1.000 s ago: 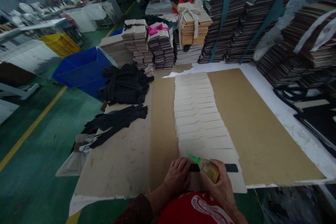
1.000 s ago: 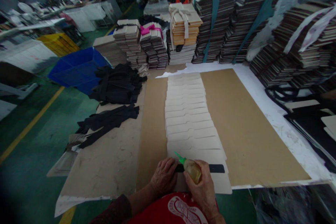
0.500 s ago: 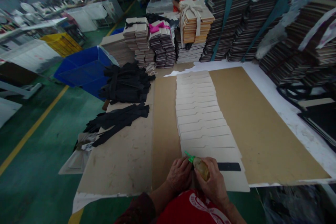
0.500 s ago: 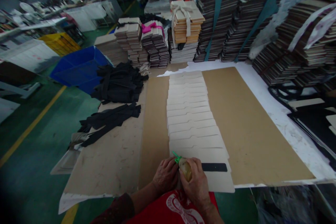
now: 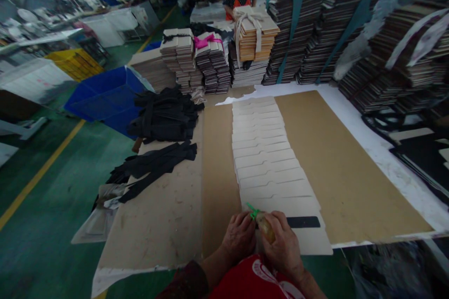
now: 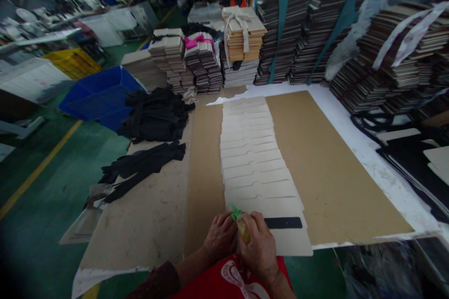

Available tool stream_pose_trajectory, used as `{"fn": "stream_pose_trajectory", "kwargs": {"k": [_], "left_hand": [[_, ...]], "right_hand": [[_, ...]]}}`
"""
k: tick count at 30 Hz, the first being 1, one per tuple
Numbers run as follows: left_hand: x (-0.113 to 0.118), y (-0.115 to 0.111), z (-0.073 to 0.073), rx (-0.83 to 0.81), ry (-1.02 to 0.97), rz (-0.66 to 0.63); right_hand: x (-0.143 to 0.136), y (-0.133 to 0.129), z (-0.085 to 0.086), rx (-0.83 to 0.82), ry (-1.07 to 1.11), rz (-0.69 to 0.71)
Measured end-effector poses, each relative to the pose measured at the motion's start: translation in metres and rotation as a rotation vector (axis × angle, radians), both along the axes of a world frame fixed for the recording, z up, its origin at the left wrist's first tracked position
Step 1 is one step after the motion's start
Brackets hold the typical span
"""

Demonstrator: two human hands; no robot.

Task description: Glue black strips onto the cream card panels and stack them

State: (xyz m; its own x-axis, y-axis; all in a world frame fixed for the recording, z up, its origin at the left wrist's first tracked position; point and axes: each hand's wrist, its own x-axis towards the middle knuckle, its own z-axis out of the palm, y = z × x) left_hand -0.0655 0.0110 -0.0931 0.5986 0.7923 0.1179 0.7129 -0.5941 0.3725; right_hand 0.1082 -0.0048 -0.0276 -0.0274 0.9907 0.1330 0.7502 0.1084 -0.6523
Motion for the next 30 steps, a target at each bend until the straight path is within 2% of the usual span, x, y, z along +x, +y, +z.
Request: {"fn": "stream_pose_trajectory", "kwargs": {"k": [7, 20, 30], "left_hand": [[0.0, -0.001, -0.005, 0.012, -0.001, 0.005], [-0.001, 0.001, 0.0, -0.019, 0.033, 0.007], [-0.004, -0.001, -0.001, 0.001, 0.045, -0.004]], "right_hand": [[-0.006, 0.004, 0.005, 0.016, -0.027, 0.038], [-0.002, 0.003, 0.011, -0.012, -0.071, 0.011], [0.038, -0.007, 0.018, -0.065, -0.198, -0.168]]}}
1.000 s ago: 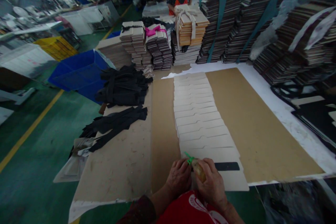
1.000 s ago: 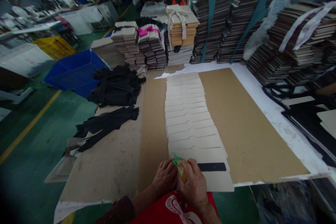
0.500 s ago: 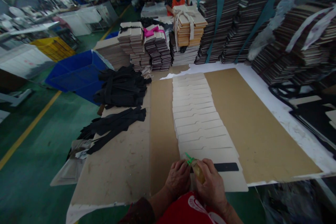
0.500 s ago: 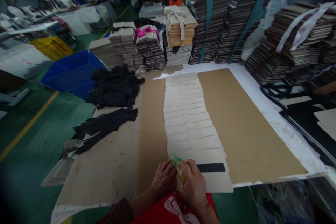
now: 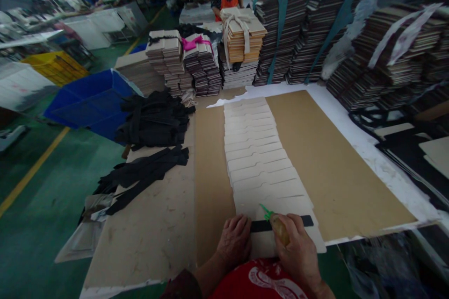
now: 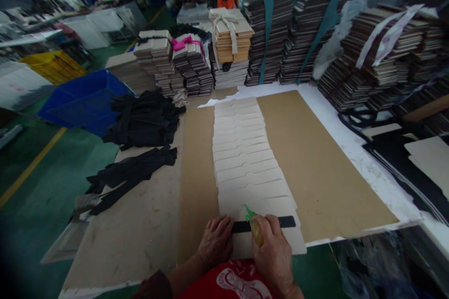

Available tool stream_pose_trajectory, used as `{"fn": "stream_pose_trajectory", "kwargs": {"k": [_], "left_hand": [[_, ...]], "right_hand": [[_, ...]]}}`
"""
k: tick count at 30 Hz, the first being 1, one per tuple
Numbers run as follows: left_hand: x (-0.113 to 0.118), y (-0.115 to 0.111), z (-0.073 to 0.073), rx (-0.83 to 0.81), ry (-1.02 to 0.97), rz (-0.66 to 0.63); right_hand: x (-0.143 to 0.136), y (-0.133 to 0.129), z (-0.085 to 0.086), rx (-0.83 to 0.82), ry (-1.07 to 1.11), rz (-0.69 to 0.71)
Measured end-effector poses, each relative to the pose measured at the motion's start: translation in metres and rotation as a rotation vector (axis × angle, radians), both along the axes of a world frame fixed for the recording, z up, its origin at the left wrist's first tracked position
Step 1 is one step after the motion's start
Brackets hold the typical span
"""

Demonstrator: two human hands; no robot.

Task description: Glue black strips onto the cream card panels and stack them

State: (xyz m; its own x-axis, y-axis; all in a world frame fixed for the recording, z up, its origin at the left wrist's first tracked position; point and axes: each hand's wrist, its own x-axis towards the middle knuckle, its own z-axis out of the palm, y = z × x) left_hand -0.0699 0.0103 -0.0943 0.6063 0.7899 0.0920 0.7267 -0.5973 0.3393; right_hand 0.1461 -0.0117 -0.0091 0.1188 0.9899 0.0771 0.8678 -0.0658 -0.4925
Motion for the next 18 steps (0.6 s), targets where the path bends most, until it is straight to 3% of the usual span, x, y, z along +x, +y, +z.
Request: {"fn": "stream_pose_trajectory", "kwargs": {"k": [6, 18], "left_hand": [[0.0, 0.001, 0.002, 0.027, -0.001, 0.005], [0.0, 0.003, 0.002, 0.07, 0.012, 0.008]], "right_hand": [[0.01, 0.0, 0.005, -0.043, -0.031, -0.076], [-0.017, 0.003, -0.002, -0.004, 0.106, 0.059]]}}
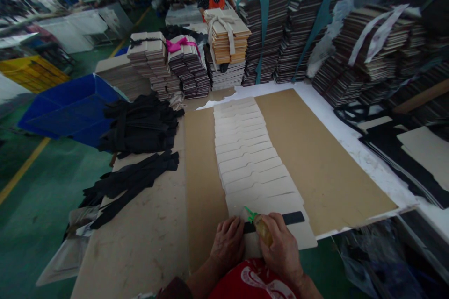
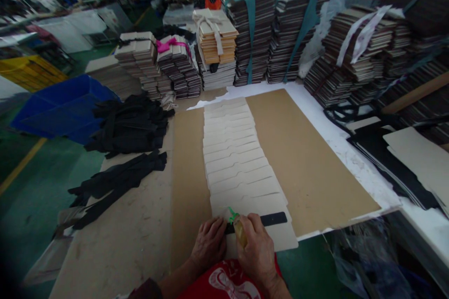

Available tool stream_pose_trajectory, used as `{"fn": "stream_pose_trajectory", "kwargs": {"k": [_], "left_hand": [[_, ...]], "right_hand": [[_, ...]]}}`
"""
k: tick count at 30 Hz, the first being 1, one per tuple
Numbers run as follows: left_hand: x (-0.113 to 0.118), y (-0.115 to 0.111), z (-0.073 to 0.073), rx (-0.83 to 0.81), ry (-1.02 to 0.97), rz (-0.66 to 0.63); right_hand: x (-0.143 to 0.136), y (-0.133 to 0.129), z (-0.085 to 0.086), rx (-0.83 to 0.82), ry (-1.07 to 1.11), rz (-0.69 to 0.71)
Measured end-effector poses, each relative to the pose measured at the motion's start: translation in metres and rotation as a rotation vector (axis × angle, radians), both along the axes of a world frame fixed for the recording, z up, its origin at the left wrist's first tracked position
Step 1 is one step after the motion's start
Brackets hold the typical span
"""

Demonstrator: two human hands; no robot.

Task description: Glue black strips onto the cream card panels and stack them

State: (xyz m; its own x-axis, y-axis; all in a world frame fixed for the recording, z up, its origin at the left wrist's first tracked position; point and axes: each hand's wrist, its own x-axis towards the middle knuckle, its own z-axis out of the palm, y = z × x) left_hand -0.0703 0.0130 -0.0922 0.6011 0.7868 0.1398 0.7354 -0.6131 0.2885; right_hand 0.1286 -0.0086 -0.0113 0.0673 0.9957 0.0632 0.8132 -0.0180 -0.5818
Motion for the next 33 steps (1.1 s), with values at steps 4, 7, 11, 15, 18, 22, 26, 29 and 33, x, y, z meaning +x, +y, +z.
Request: {"fn": "stream_pose_trajectory", "kwargs": {"k": [4, 7, 11, 15, 18, 22, 26, 29, 33], "left_hand": [[0.001, 0.001, 0.004, 0.001, 0.0, 0.008], [0.001, 0.0, 0.004, 0.008, -0.005, 0.019], [0.002, 0.0, 0.001, 0.029, -0.026, 0.024], [0.003, 0.001, 0.001, 0.041, -0.038, 0.031], [0.003, 0.002, 0.004, 0.046, -0.036, 0.033], [0.003, 0.004, 0.006, 0.065, -0.043, 0.02], [0.003, 0.005, 0.007, 0.088, -0.056, 0.016], [0.004, 0.006, 0.007, 0.101, -0.062, 0.022], [0.004, 0.008, 0.008, 0.11, -0.062, 0.016]], "right_hand": [[0.02, -0.003, 0.002, -0.025, -0.044, -0.107], [0.042, -0.005, 0.005, -0.039, -0.094, -0.219], [0.06, -0.007, 0.006, -0.037, -0.136, -0.295], [0.054, -0.007, 0.006, -0.042, -0.104, -0.263], [0.048, -0.008, 0.005, -0.037, -0.093, -0.228], [0.056, -0.01, 0.001, -0.007, -0.1, -0.276], [0.074, -0.011, -0.001, 0.006, -0.149, -0.361], [0.088, -0.011, -0.001, -0.015, -0.234, -0.421], [0.105, -0.012, 0.001, -0.019, -0.305, -0.522]]}}
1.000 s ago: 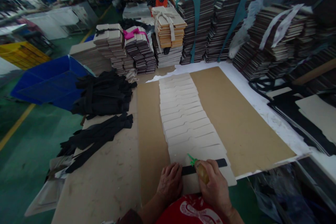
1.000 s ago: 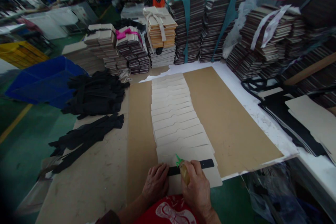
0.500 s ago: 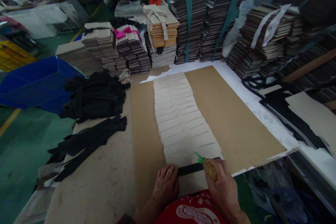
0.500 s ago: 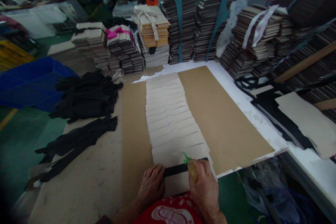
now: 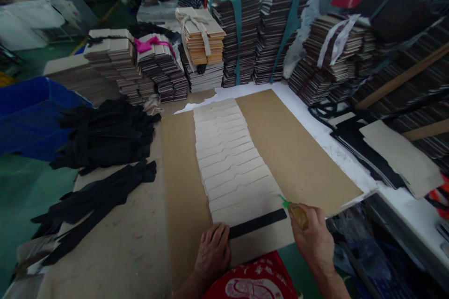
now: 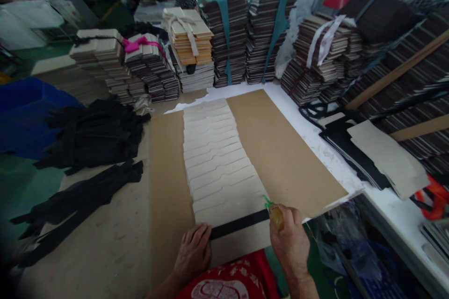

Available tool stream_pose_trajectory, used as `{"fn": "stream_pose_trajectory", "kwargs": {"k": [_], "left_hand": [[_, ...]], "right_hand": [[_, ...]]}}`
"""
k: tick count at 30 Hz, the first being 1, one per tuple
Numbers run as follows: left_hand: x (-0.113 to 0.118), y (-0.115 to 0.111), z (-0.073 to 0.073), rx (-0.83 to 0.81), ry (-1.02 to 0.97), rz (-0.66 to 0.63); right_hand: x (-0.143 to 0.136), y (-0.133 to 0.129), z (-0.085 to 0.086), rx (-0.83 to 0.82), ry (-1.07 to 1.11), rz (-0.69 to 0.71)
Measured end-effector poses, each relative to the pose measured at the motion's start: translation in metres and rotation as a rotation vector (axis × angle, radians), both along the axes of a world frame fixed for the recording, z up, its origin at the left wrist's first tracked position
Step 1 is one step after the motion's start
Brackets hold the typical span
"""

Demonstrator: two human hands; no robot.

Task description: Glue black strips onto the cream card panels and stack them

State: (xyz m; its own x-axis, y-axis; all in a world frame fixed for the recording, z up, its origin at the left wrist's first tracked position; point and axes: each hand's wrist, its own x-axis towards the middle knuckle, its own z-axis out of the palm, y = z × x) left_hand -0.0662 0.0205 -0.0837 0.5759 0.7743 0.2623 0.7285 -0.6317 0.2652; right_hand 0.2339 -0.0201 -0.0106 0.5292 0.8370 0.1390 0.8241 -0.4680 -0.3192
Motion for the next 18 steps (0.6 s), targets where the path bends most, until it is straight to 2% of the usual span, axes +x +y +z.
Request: {"fn": "stream_pose_trajectory", "kwargs": {"k": [4, 10, 18], "left_hand": [[0.0, 0.0, 0.0, 0.002, 0.01, 0.002], [0.0, 0.0, 0.001, -0.003, 0.016, 0.008], [-0.001, 0.0, 0.0, -0.021, -0.003, 0.001]], "right_hand": [[0.003, -0.002, 0.001, 0.002, 0.03, 0.02], [-0.018, -0.006, -0.003, 0.032, 0.156, 0.162], [-0.008, -0.002, -0.005, 0.07, 0.132, 0.092]]}}
